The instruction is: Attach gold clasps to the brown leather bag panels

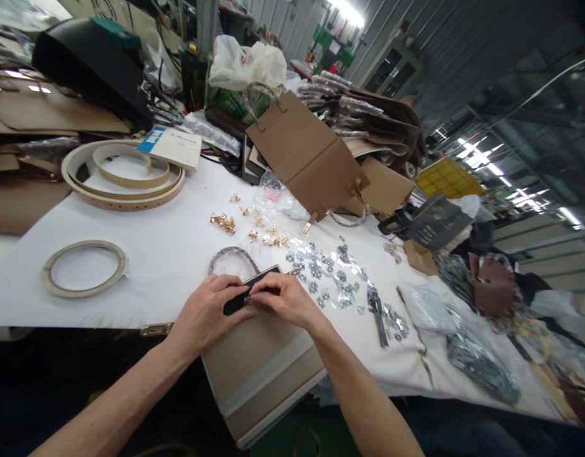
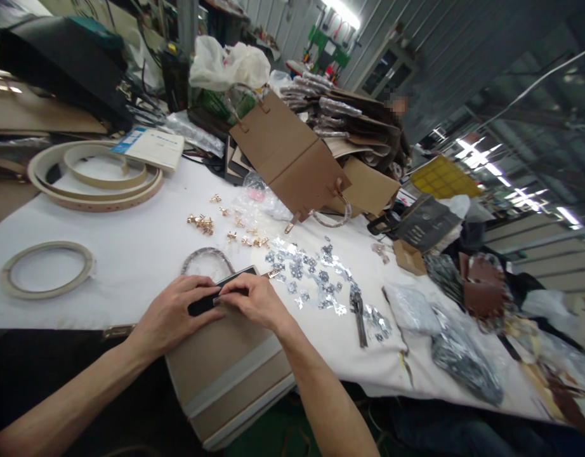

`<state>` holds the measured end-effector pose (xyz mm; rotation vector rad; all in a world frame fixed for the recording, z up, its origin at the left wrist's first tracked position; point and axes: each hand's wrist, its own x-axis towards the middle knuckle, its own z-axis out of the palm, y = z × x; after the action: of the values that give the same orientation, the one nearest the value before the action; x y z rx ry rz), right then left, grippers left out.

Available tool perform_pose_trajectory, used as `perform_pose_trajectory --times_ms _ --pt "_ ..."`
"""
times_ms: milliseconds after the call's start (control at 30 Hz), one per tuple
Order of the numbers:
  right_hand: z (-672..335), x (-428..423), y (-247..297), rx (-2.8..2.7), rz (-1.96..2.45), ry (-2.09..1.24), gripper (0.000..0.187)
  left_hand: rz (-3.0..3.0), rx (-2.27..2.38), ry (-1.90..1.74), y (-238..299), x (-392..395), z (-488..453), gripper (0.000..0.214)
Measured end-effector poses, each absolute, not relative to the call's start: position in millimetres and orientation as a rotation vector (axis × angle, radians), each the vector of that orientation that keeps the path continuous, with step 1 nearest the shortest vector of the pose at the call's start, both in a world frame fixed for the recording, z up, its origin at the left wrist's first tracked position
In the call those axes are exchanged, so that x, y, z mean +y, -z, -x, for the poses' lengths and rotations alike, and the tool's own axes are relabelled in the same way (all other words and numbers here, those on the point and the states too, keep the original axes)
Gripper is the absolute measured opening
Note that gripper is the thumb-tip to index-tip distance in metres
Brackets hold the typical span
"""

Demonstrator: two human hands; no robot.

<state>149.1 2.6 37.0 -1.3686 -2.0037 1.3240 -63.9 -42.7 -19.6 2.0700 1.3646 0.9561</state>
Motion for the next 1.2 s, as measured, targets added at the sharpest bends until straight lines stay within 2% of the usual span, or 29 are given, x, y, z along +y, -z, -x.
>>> perform_pose_trajectory --times_ms 300,600,1200 --pt "-144.9 5.8 -37.9 -2.099 1.348 -1.25 0.009 -2.049 1.362 -0.959 20.2 -43.6 63.2 0.036" --pt "-147.3 14.8 -40.1 -2.022 1.357 -1.496 0.008 -2.04 1.355 -0.963 22.6 -42.9 63.8 0.039" --pt "-138.9 9.8 -43.3 -2.357 1.27 -1.057 0.017 -2.033 1.354 -1.017 28.7 -44.3 62.6 0.039"
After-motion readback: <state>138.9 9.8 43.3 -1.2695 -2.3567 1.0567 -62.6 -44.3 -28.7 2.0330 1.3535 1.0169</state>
